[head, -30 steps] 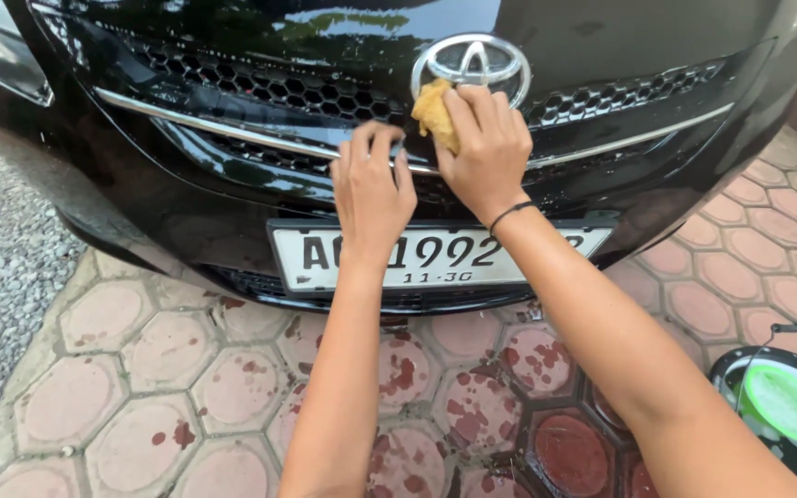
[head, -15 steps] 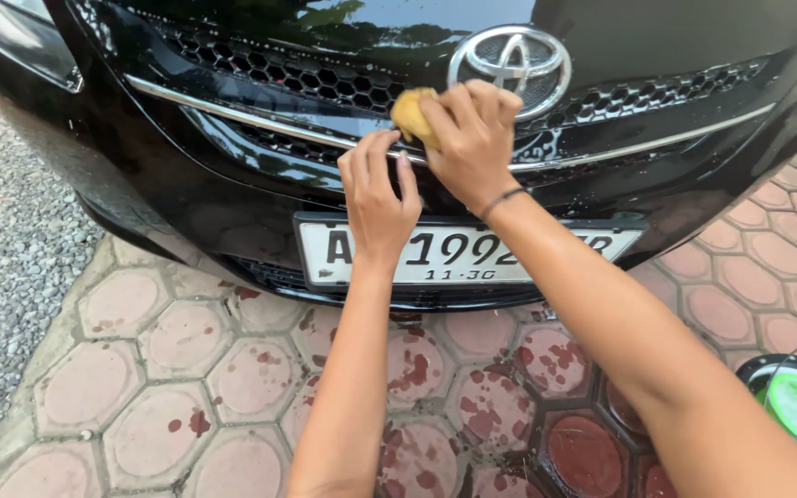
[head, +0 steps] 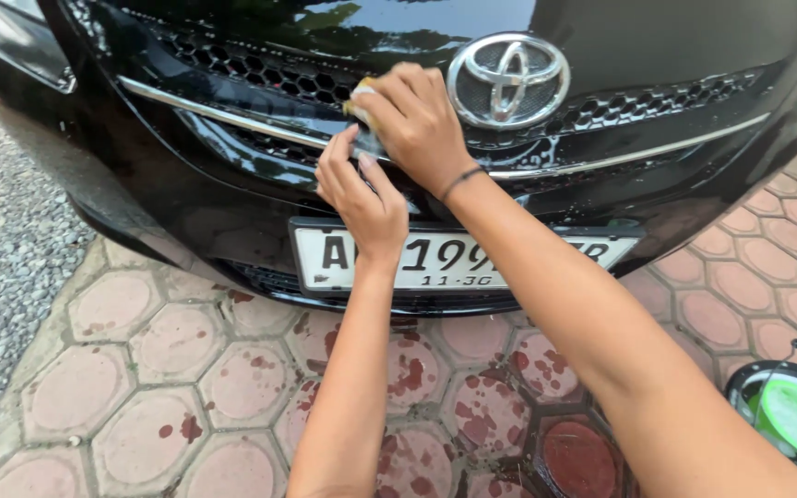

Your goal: Wash the front grille, hood, and side panels of a black car using soapy water and a sponge.

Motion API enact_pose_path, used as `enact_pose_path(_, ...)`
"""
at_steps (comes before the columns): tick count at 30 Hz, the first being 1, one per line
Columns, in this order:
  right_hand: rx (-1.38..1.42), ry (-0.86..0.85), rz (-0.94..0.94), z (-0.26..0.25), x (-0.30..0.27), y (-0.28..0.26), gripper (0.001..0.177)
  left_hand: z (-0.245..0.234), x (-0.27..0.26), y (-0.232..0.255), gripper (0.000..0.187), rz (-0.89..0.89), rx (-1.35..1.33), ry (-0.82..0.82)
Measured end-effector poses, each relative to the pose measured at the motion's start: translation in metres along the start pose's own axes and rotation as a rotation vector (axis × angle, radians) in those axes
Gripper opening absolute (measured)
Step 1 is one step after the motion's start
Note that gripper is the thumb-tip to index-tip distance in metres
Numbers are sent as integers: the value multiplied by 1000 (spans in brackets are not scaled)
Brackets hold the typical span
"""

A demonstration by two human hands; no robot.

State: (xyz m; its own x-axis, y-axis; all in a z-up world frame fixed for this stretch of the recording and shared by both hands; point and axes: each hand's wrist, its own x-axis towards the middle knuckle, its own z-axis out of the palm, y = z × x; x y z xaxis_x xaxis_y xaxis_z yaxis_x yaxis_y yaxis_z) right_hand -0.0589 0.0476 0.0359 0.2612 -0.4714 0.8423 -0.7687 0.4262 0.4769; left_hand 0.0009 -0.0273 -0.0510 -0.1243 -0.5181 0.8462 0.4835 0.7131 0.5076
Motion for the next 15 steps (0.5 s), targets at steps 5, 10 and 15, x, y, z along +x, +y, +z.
enact_pose_path(5,1,-114,14,-45,-40,8,20,6,-10,11,34,97,118,-115)
enact_pose_path(10,18,-216,62,-89,-64,22,24,17,-28,25,31,213,185,-190)
enact_pose_path(15,-4,-369,193,-118,-93,51,28,28,-42,42,31,233,79,-277)
